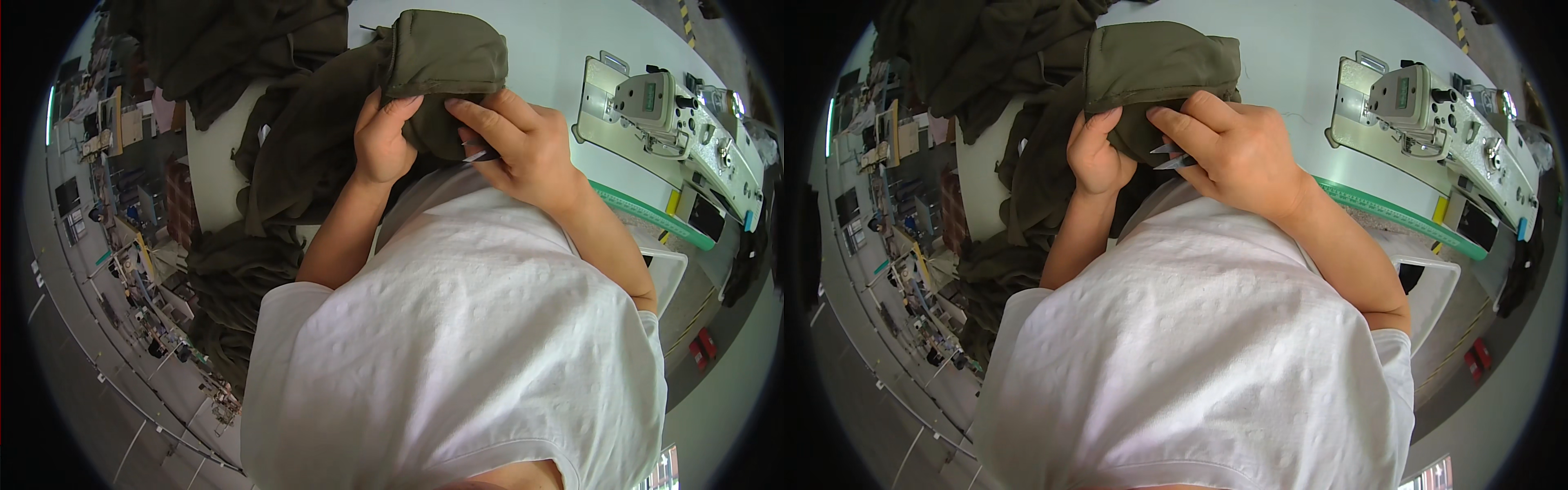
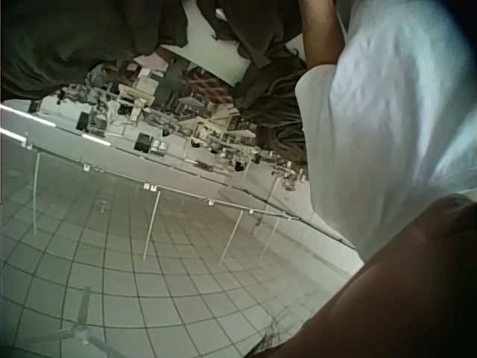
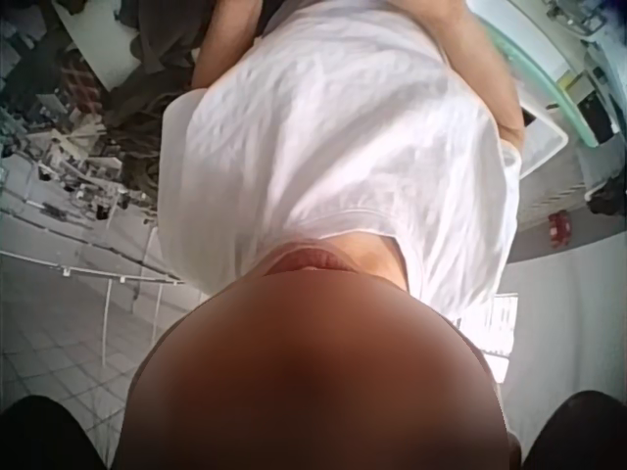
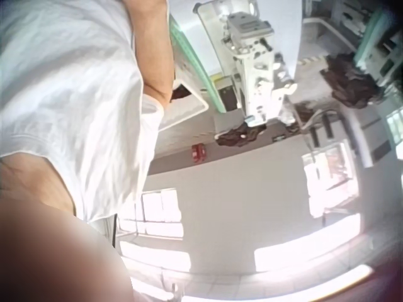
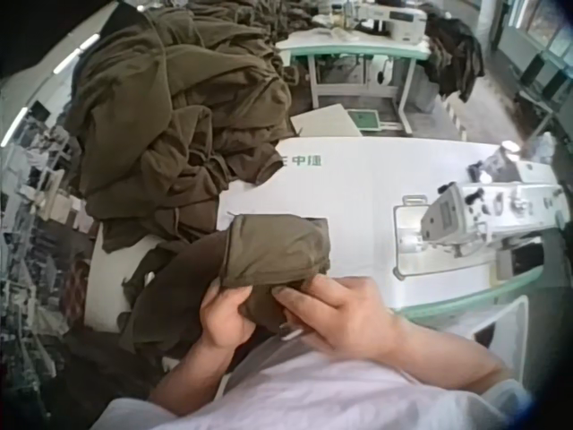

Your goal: Trimming excess threads from garments using snips.

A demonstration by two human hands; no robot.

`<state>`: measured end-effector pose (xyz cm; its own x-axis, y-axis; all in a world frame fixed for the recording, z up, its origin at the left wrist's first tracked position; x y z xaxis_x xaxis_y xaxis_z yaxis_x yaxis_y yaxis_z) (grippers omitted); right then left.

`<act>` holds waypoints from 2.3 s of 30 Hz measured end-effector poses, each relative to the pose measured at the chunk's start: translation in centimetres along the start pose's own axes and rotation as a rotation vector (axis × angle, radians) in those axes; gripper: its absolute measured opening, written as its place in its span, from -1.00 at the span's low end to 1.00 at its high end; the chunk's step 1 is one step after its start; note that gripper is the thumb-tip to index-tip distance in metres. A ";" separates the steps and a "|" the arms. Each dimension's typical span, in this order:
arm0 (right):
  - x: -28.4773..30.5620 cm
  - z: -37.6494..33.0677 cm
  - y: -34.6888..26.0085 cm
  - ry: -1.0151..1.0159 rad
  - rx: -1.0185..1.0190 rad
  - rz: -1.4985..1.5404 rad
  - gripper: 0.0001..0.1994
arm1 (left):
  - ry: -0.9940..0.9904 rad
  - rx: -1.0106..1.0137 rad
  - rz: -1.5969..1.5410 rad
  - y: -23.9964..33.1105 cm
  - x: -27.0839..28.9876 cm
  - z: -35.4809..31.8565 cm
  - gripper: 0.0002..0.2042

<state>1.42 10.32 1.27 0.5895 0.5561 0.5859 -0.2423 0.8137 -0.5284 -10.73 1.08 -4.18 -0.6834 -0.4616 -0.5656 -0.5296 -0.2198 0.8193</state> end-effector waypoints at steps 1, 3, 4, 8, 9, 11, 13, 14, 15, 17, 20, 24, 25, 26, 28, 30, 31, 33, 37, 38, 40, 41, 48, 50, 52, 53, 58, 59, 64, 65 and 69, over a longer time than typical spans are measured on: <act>-0.1 -0.2 0.0 -0.016 0.020 -0.001 -0.56 | -0.042 0.015 -0.060 0.1 -0.4 0.0 -0.65; -0.3 -0.5 0.0 -0.047 0.061 -0.004 -0.60 | -0.053 0.018 -0.076 0.1 -0.6 0.0 -0.64; -0.3 -0.4 -0.1 -0.048 0.061 -0.004 -0.60 | -0.064 0.020 -0.092 0.1 -0.7 0.1 -0.63; 0.5 -0.4 0.0 0.050 -0.039 0.060 -0.63 | -0.069 0.030 -0.127 -0.1 -0.7 0.0 -0.61; 0.4 -0.4 0.0 0.028 0.008 0.030 -0.64 | -0.066 0.033 -0.137 -0.2 -0.7 -0.1 -0.60; 0.1 -0.5 -0.2 -0.018 0.104 -0.032 -0.68 | -0.061 0.038 -0.138 -0.2 -0.7 -0.1 -0.60; 0.2 -0.8 0.1 0.019 -0.036 0.152 -0.74 | -0.049 0.049 -0.140 -0.1 -0.7 -0.1 -0.59; 0.2 -1.2 0.4 0.057 -0.176 0.335 -0.80 | -0.049 0.049 -0.140 -0.1 -0.9 0.0 -0.59; 0.0 -1.6 0.7 0.097 -0.319 0.516 -0.85 | -0.034 0.058 -0.141 -0.1 -0.9 0.1 -0.59; 0.1 -1.3 0.2 0.042 -0.493 0.640 -0.86 | 0.000 0.074 -0.142 -0.1 -0.9 0.1 -0.59; -0.7 -1.5 0.2 -0.079 -0.841 0.882 -0.81 | -0.025 0.084 -0.165 -0.1 -0.9 0.0 -0.58; -1.3 -1.5 0.4 -0.184 -0.888 0.852 -0.75 | -0.012 0.089 -0.161 -0.2 -1.0 -0.1 -0.58; -1.4 -1.5 0.5 -0.182 -0.884 0.839 -0.75 | 0.002 0.089 -0.153 -0.2 -1.0 -0.1 -0.59; -1.4 -1.5 0.5 -0.180 -0.880 0.827 -0.76 | 0.002 0.089 -0.153 -0.2 -1.0 -0.1 -0.59; -1.5 -1.4 0.6 -0.178 -0.876 0.814 -0.76 | -0.024 0.091 -0.165 -0.1 -1.2 -0.1 -0.59; -1.5 -1.3 0.7 -0.183 -0.878 0.803 -0.76 | -0.037 0.092 -0.171 -0.1 -1.3 -0.2 -0.59; -1.5 -1.3 0.7 -0.185 -0.879 0.798 -0.77 | -0.026 0.091 -0.164 -0.2 -1.2 -0.2 -0.59; -1.5 -1.2 0.7 -0.181 -0.877 0.799 -0.77 | -0.003 0.087 -0.148 -0.3 -1.0 -0.2 -0.59; -1.5 -1.2 0.7 -0.170 -0.874 0.803 -0.77 | -0.030 0.080 -0.148 -0.2 -1.3 -0.1 -0.60; -1.5 -1.2 0.7 -0.168 -0.875 0.804 -0.77 | -0.029 0.080 -0.148 -0.2 -1.2 -0.1 -0.60; -1.5 -1.2 0.7 -0.166 -0.877 0.805 -0.77 | -0.035 0.090 -0.147 -0.2 -1.1 -0.1 -0.60; -1.5 -1.3 0.7 -0.164 -0.878 0.807 -0.77 | -0.037 0.095 -0.146 -0.3 -1.1 -0.1 -0.60; -1.6 -1.3 0.8 -0.129 -0.876 0.838 -0.77 | -0.005 0.128 -0.090 -0.6 -0.6 -0.1 -0.55; -1.5 -1.3 0.9 -0.088 -0.894 0.852 -0.77 | 0.008 0.141 -0.060 -0.7 -0.6 -0.2 -0.53; -1.4 -1.4 1.0 -0.068 -0.903 0.859 -0.78 | 0.041 0.140 -0.039 -0.6 -0.7 -0.2 -0.53; -1.3 -1.5 1.3 -0.003 -0.895 0.899 -0.77 | 0.057 0.140 -0.029 -0.6 -0.6 -0.2 -0.53; 0.4 -1.5 2.8 0.297 -0.766 0.931 -0.83 | 0.011 0.094 -0.131 -0.4 -1.0 0.0 -0.58; 1.0 -1.4 3.0 0.380 -0.709 0.906 -0.86 | 0.017 0.095 -0.134 -0.3 -1.1 0.0 -0.58; 2.7 1.4 1.1 0.161 -0.192 0.172 -0.90 | 0.026 0.099 -0.137 -0.4 -1.0 -0.1 -0.57; 2.2 1.6 0.8 0.126 -0.115 0.112 -0.88 | 0.022 0.102 -0.134 -0.4 -1.1 -0.1 -0.57; 1.8 1.7 0.2 0.029 0.008 -0.063 -0.80 | 0.055 0.140 -0.007 -0.2 -1.5 -0.1 -0.51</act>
<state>1.11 11.74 3.27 0.6261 0.4987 0.5994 -0.2104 0.8483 -0.4860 -9.53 1.71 -3.47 -0.6527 -0.5078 -0.5623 -0.6019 -0.1033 0.7919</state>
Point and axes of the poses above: each hand's wrist, its own z-axis towards the middle knuckle, its own x-axis out of the back of the hand, y = z × x, the point moved 6 cm from there along z, towards the middle knuckle, and after that the axes turned 6 degrees about x, right-handed, at the moved point
